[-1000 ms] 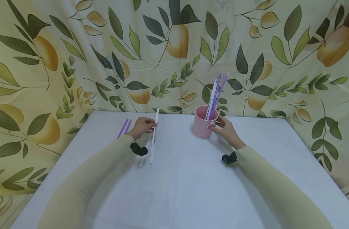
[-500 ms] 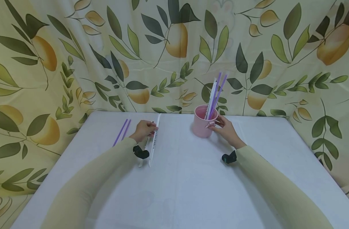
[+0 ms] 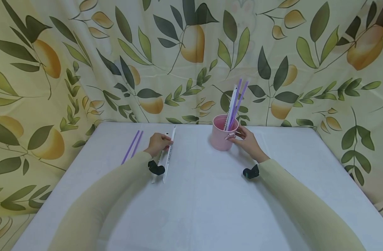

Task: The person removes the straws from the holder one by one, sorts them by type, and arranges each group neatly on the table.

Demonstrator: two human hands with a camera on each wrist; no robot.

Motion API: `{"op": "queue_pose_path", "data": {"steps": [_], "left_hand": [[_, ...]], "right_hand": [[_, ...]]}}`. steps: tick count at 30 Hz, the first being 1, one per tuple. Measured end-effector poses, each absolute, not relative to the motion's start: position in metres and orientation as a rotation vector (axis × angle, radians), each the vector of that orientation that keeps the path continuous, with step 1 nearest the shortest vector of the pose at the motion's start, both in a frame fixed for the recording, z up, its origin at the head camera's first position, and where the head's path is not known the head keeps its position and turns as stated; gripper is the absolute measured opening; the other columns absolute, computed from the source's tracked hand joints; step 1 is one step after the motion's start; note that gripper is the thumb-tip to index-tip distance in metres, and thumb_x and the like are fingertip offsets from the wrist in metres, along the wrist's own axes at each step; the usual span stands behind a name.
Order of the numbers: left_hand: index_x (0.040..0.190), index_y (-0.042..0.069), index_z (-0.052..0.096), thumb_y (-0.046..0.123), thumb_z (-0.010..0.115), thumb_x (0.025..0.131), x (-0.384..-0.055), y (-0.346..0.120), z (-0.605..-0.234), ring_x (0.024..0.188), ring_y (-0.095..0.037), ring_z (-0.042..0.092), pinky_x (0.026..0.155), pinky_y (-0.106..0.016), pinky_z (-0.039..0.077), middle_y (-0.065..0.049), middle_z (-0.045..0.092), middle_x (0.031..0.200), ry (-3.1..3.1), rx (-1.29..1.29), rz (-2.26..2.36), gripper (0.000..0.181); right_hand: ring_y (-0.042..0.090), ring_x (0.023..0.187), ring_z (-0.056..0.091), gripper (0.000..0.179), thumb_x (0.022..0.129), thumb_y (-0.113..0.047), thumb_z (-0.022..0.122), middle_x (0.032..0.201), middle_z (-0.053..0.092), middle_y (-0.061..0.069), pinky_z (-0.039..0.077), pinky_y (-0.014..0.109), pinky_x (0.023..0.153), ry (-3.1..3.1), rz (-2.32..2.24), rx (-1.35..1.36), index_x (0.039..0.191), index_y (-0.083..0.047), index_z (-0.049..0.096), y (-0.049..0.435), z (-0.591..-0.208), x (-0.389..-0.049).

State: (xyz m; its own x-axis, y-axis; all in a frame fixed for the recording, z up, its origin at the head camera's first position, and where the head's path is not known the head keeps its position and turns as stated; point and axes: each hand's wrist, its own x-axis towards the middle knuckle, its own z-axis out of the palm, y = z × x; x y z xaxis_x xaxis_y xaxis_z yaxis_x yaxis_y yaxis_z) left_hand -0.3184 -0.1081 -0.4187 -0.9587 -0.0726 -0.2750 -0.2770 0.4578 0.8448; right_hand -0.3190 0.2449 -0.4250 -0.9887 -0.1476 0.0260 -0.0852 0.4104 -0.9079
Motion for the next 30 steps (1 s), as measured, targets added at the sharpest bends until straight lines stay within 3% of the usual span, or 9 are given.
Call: {"op": "queue_pose_path", "data": {"steps": [10,21,30], "left_hand": [[0.099,0.0,0.068,0.009,0.07,0.083,-0.321,-0.107,-0.423,0.06,-0.01,0.054,0.051,-0.014,0.047,-0.01,0.065,0.083,2.606,-0.299,1.384,0.018],[0.096,0.003,0.07,0.011,0.071,0.083,-0.327,-0.106,-0.432,0.063,-0.012,0.056,0.052,-0.016,0.045,-0.01,0.065,0.085,2.671,-0.316,1.278,0.015],[0.094,0.002,0.07,0.009,0.072,0.082,-0.325,-0.106,-0.435,0.059,-0.01,0.057,0.051,-0.016,0.046,-0.01,0.065,0.086,2.683,-0.315,1.269,0.014]], "right_hand": [[0.036,0.138,0.033,0.08,0.087,-0.022,0.068,0.15,0.033,0.018,0.034,0.047,0.111,2.597,-1.664,-0.23,0.15,-0.012,0.02,0.246,-0.428,-0.321],[0.035,0.138,0.034,0.081,0.086,-0.025,0.068,0.15,0.034,0.017,0.034,0.048,0.111,2.608,-1.654,-0.215,0.15,-0.014,0.02,0.246,-0.427,-0.323],[0.038,0.138,0.032,0.079,0.088,-0.015,0.066,0.15,0.031,0.021,0.03,0.049,0.113,2.548,-1.707,-0.225,0.15,-0.009,0.018,0.244,-0.419,-0.317]]}}
